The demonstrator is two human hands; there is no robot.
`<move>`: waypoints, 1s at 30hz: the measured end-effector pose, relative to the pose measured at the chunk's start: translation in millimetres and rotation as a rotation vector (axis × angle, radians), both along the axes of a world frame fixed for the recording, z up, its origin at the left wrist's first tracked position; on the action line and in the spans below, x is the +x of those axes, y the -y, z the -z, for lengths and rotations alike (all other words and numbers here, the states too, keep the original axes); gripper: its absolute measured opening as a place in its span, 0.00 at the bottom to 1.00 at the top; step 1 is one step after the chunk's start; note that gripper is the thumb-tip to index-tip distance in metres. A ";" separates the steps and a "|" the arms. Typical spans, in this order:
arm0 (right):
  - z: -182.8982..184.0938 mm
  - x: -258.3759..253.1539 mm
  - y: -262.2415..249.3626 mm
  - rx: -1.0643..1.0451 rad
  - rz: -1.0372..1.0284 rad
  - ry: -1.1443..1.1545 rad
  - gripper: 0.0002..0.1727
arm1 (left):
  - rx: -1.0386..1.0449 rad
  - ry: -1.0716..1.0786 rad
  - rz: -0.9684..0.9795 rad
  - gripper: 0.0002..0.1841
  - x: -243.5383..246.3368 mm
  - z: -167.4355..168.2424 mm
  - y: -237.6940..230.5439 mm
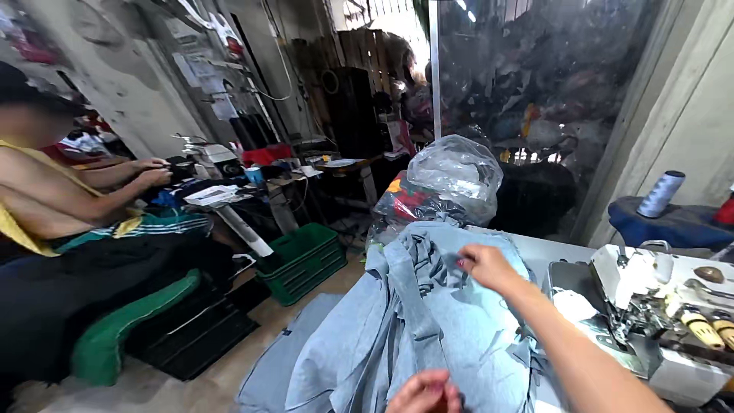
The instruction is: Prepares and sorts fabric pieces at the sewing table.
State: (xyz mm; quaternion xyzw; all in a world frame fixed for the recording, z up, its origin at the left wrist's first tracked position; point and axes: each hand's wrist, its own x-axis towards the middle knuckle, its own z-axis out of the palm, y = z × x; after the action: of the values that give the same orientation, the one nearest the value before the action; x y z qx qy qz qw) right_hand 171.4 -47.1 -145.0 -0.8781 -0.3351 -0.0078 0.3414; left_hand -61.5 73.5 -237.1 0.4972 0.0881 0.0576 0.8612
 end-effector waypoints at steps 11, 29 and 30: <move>-21.2 -125.2 106.1 0.137 -0.444 0.343 0.09 | -0.436 -0.145 0.001 0.12 178.3 -121.9 -12.4; 127.6 -135.4 46.5 0.370 -0.035 0.345 0.14 | 0.601 -0.031 -0.598 0.34 130.0 -19.1 -175.1; 128.6 -148.2 48.0 0.362 -0.099 0.355 0.13 | 0.546 0.042 -0.638 0.29 105.1 -12.0 -171.1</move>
State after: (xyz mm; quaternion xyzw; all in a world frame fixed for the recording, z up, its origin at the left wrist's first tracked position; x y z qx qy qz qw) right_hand 23.2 -95.2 -273.6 -0.7700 -0.4257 -0.2047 0.4289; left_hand 43.6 244.6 -225.1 0.6538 0.2018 0.3528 0.6382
